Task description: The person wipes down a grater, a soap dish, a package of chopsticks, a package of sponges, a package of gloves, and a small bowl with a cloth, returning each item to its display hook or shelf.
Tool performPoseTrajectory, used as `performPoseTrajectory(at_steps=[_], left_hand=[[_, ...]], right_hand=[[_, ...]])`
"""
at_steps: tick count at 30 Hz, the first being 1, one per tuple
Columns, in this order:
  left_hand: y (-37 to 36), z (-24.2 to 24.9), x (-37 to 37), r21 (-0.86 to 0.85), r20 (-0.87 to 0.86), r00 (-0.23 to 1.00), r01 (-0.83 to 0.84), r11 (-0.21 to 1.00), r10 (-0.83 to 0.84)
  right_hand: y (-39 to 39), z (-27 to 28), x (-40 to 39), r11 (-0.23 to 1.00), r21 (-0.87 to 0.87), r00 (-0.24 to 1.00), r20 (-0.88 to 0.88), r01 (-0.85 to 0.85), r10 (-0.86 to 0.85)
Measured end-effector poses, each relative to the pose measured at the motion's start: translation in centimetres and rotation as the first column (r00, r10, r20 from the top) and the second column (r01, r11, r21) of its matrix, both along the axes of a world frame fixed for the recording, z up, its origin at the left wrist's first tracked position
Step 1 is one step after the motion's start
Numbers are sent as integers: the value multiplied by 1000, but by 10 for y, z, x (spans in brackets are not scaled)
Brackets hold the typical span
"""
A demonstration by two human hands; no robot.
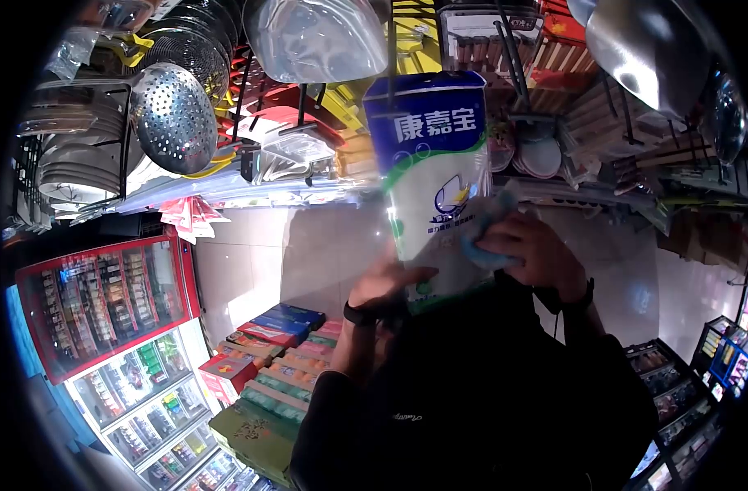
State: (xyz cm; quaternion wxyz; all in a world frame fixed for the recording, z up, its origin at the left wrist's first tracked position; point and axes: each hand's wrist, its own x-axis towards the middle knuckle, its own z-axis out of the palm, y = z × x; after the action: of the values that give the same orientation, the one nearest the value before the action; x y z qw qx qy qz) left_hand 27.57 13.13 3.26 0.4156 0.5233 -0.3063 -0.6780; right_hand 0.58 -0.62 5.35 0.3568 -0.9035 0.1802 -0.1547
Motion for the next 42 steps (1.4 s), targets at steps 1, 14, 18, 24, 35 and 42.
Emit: performPoseTrajectory(at_steps=[1,14,18,24,35,42], left_hand=[[0,-3,1,-1,49,999,5,1000,-5],[-19,-10,-4,57,-77,997,15,998,-10],[-22,-7,-7,71,-19,999,34,997,-32],[-30,-4,-11,58,-48,999,16,998,-13],[-29,-25,-9,90,-207,976,-55,994,73],[-35,-32,-18,40,-119,992,42,998,-37]], right_hand=[[0,2,-2,997,65,999,-26,-35,36],[-14,17,17,869,-100,869,174,484,-464],[-3,1,26,963,-186,981,44,196,-191],[4,-15,10,975,183,982,-118,-126,149],[-41,-22,-20,886,262,877,197,383,-438],[-30,-18,1,973,56,964,-158,225,-214]])
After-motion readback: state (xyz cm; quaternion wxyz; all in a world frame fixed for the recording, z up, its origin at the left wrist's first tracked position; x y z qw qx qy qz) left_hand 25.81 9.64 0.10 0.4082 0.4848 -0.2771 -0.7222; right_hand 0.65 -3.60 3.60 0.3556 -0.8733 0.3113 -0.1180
